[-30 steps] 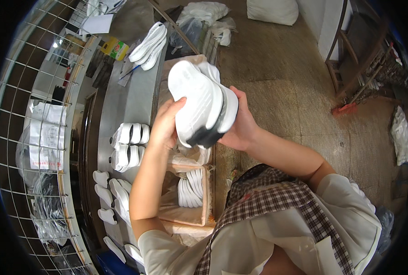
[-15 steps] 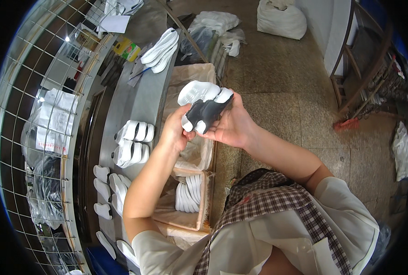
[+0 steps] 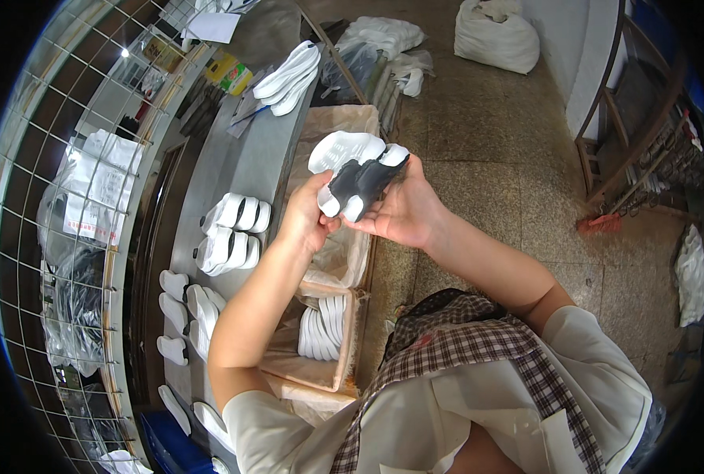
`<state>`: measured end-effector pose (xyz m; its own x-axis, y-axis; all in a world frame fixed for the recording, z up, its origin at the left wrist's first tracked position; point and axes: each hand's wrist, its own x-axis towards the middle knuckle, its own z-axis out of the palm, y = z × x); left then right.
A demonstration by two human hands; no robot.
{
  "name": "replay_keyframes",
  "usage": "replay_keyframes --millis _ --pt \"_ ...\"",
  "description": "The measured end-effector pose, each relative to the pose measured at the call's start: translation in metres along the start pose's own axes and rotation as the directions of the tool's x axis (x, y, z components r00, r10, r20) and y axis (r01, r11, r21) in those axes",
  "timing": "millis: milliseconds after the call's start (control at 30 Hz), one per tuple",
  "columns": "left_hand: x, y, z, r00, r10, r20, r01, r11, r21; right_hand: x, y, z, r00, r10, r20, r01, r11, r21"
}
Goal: The person picks up white slipper soles and uses a brush to scrub the black and white surfaces. They dip the brush into a container of liquid and continue cleaning multiple soles, then place them into a plastic bag.
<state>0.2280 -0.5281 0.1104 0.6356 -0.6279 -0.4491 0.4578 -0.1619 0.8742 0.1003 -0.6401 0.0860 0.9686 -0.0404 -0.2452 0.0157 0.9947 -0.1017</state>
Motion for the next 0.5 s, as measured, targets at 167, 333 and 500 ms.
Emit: replay_keyframes --millis 167,333,500 --pt "-0.0007 -0.0024 -0.0005 0.999 0.038 -0.016 -0.038 0.999 0.014 -0.0005 -0.0011 0.002 0.999 0.02 0.034 -0.019 0.999 -0.03" --pt "-0.001 -0.0044 0.0017 0.988 0.142 -0.056 -0.14 0.989 0.049 -0.0024 -0.0023 0.0067 1.0 -0.012 0.02 0.014 0.995 -0.1" --pt "-0.0048 -0.0068 0.0006 0.955 0.269 0.124 -0.271 0.963 0.0 -0.0008 -0.0045 0.0086 0.997 -0.037 0.073 0.052 0.976 -0.211"
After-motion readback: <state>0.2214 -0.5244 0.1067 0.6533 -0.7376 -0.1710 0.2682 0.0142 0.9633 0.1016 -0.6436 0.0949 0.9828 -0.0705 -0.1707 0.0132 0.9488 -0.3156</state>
